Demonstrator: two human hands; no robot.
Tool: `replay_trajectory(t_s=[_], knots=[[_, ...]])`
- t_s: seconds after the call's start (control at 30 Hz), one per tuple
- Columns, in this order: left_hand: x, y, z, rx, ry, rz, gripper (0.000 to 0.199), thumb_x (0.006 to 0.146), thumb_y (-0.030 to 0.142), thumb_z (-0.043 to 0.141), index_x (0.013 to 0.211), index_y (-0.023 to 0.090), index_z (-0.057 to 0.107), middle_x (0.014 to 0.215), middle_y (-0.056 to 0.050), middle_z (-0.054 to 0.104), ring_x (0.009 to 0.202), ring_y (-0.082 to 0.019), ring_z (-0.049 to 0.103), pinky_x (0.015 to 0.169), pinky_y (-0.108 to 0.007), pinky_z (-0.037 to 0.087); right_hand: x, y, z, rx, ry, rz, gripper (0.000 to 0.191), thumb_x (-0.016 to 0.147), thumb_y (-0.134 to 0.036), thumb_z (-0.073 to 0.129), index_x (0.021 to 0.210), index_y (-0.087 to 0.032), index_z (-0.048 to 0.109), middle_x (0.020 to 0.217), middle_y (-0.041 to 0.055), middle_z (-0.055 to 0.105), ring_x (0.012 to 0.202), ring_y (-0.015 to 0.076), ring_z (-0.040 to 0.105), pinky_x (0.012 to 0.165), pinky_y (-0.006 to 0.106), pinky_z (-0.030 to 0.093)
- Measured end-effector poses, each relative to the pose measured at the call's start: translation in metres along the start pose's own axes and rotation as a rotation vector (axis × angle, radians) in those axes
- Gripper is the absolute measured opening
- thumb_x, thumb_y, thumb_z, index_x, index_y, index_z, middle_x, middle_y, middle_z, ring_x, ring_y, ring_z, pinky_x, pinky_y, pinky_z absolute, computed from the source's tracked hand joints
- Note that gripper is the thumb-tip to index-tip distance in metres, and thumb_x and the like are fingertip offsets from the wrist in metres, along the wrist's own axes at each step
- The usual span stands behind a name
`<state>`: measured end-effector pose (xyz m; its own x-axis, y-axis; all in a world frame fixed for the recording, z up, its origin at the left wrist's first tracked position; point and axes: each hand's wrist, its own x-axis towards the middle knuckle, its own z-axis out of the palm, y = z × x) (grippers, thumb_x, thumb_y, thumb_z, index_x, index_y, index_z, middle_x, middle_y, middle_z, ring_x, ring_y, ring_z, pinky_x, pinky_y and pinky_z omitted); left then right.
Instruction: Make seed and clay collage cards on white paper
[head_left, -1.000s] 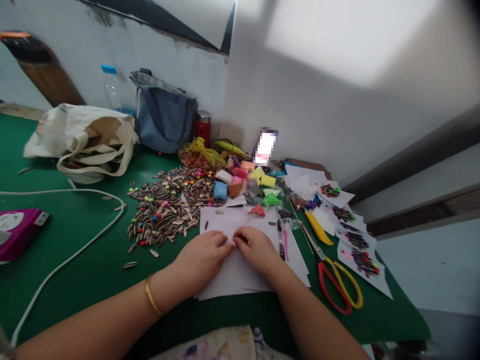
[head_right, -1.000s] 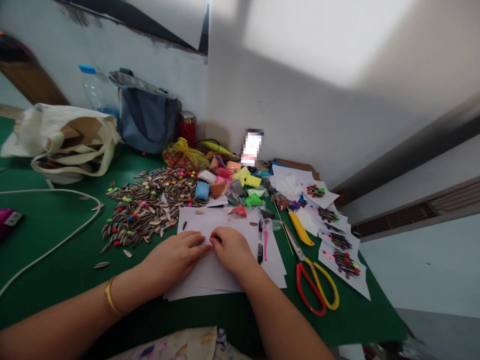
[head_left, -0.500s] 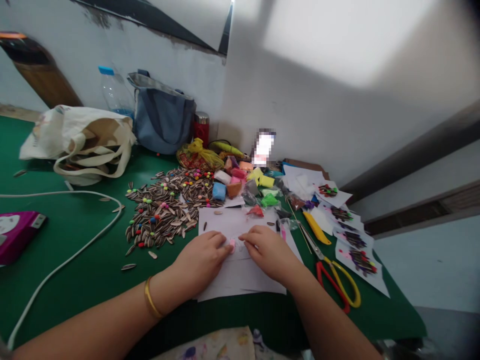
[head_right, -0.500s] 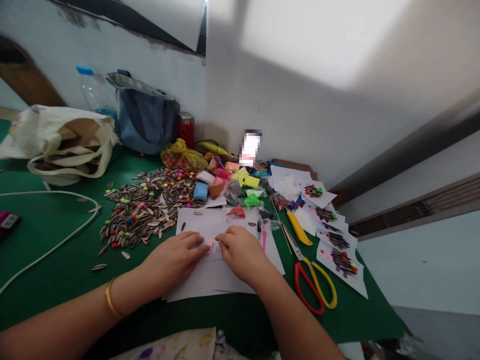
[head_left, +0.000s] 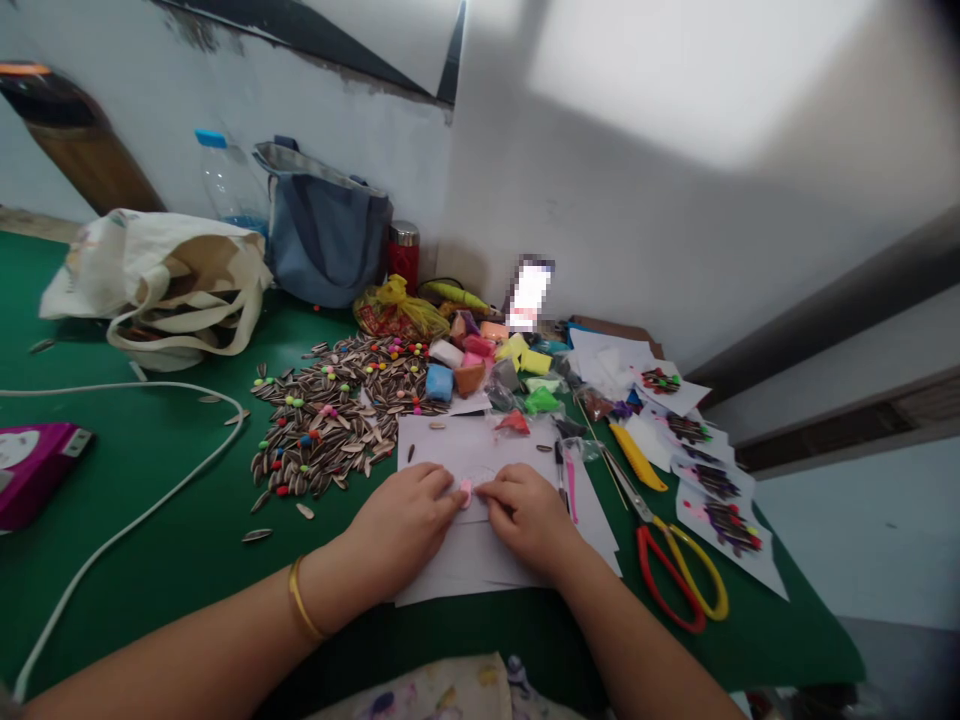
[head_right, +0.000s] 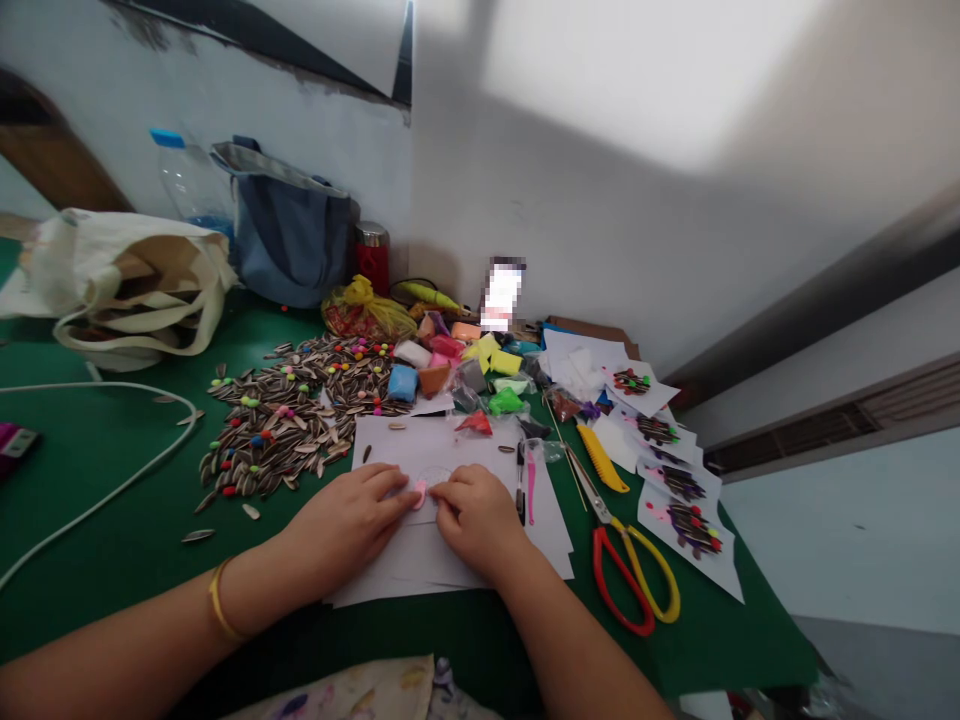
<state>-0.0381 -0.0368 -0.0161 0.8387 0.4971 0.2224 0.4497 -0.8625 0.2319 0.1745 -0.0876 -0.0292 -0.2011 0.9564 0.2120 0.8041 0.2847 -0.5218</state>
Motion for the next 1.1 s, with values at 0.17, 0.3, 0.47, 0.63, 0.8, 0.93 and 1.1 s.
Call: replay_trajectory(t_s=[0.17, 0.3, 0.47, 0.63, 0.8, 0.93, 1.1], knots=[[0.001, 0.001, -0.002, 0.021, -0.017, -0.004, 0.024, 0.094, 0.019, 0.054, 0.116, 0.019, 0.063, 0.104, -0.011, 0.065, 0.105, -0.026, 0.059, 0.091, -0.043, 0.051, 0.0, 0.001, 0.001, 0.041, -0.015, -0.004, 0.029, 0.084, -0.01, 0.056, 0.102, -0.021, 0.076, 0.09, 0.0061, 0.067, 0.088, 0.0194, 0.06, 0.083, 0.032, 0.048], [0.002, 0.002, -0.003, 0.041, -0.024, 0.008, 0.025, 0.094, 0.018, 0.053, 0.117, 0.018, 0.063, 0.105, -0.011, 0.066, 0.106, -0.026, 0.06, 0.092, -0.043, 0.051, 0.0, 0.002, 0.004, 0.037, -0.013, -0.019, 0.029, 0.086, -0.012, 0.055, 0.105, -0.022, 0.075, 0.09, 0.0059, 0.067, 0.088, 0.0192, 0.059, 0.083, 0.032, 0.048], [0.0, 0.0, 0.0, 0.049, -0.021, 0.039, 0.031, 0.093, 0.018, 0.054, 0.123, 0.015, 0.062, 0.112, -0.011, 0.068, 0.109, -0.026, 0.059, 0.098, -0.043, 0.048, 0.001, 0.004, 0.005, 0.033, -0.011, -0.024, 0.03, 0.088, -0.013, 0.054, 0.109, -0.022, 0.074, 0.091, 0.0065, 0.067, 0.089, 0.0198, 0.06, 0.084, 0.033, 0.049], [-0.001, -0.001, 0.004, 0.033, 0.001, 0.05, 0.032, 0.092, 0.017, 0.054, 0.124, 0.016, 0.062, 0.117, -0.01, 0.068, 0.11, -0.025, 0.06, 0.099, -0.043, 0.048, 0.0, 0.004, 0.004, 0.025, -0.014, -0.018, 0.031, 0.089, -0.014, 0.053, 0.11, -0.023, 0.074, 0.092, 0.0063, 0.067, 0.089, 0.0199, 0.06, 0.083, 0.033, 0.049], [-0.001, -0.002, 0.006, 0.026, 0.0, 0.042, 0.036, 0.091, 0.017, 0.056, 0.126, 0.017, 0.061, 0.121, -0.01, 0.068, 0.111, -0.026, 0.061, 0.098, -0.044, 0.048, 0.0, 0.004, 0.005, 0.02, -0.02, -0.016, 0.031, 0.089, -0.014, 0.053, 0.112, -0.023, 0.073, 0.093, 0.0068, 0.067, 0.091, 0.02, 0.06, 0.084, 0.033, 0.049], [-0.002, -0.002, 0.007, 0.033, 0.0, 0.041, 0.037, 0.092, 0.017, 0.055, 0.128, 0.017, 0.06, 0.121, -0.01, 0.068, 0.112, -0.027, 0.06, 0.098, -0.044, 0.048, 0.0, 0.003, 0.004, 0.035, -0.006, -0.014, 0.031, 0.091, -0.015, 0.052, 0.112, -0.023, 0.073, 0.093, 0.0065, 0.066, 0.091, 0.0195, 0.059, 0.084, 0.032, 0.048], [-0.003, -0.003, 0.008, 0.033, -0.02, 0.035, 0.032, 0.092, 0.018, 0.056, 0.122, 0.017, 0.064, 0.12, -0.01, 0.068, 0.114, -0.028, 0.059, 0.098, -0.046, 0.048, 0.0, 0.002, 0.004, -0.005, -0.038, -0.048, 0.034, 0.09, -0.017, 0.054, 0.119, -0.024, 0.07, 0.092, 0.0068, 0.065, 0.089, 0.0201, 0.058, 0.082, 0.033, 0.048]])
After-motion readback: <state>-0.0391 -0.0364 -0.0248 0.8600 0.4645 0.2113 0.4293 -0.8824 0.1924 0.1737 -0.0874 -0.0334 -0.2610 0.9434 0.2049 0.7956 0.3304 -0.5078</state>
